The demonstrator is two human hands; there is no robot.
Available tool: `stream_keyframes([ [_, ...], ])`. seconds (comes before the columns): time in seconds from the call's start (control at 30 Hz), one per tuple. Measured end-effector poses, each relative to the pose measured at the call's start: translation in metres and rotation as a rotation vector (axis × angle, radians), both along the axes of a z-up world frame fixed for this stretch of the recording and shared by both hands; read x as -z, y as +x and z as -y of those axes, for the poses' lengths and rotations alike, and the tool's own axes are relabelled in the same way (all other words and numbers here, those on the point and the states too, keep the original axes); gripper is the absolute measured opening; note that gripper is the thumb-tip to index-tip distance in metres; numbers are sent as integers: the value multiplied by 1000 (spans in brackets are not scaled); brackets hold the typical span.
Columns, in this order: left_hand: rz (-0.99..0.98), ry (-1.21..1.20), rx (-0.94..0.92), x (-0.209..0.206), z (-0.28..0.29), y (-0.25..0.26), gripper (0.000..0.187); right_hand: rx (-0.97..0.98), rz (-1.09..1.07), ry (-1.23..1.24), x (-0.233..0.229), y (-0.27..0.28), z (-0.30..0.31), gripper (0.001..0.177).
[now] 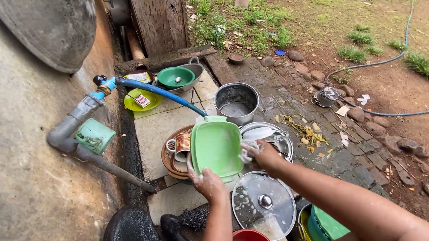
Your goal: Washing a large metal pot, a green plastic container, and a ceramic mug using a cloth and a water hose in an outdoor setting.
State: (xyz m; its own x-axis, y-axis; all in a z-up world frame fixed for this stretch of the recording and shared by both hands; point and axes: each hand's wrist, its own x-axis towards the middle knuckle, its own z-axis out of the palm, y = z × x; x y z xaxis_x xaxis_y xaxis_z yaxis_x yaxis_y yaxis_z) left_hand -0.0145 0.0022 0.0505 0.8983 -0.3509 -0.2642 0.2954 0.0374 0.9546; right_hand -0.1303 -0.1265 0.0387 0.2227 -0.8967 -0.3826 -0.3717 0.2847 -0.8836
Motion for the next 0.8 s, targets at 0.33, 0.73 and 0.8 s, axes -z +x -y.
stream_keyframes([
  [0.33,-437,42,582,25,4,-69,37,51,-309,114,-66,-41,17,34],
  [0.73,301,513,907,174,21,4,45,49,-848,-252,-41,-43,206,52],
  [0.8,292,518,872,170,25,23,41,100,-749,-278,-9,-12,230,60],
])
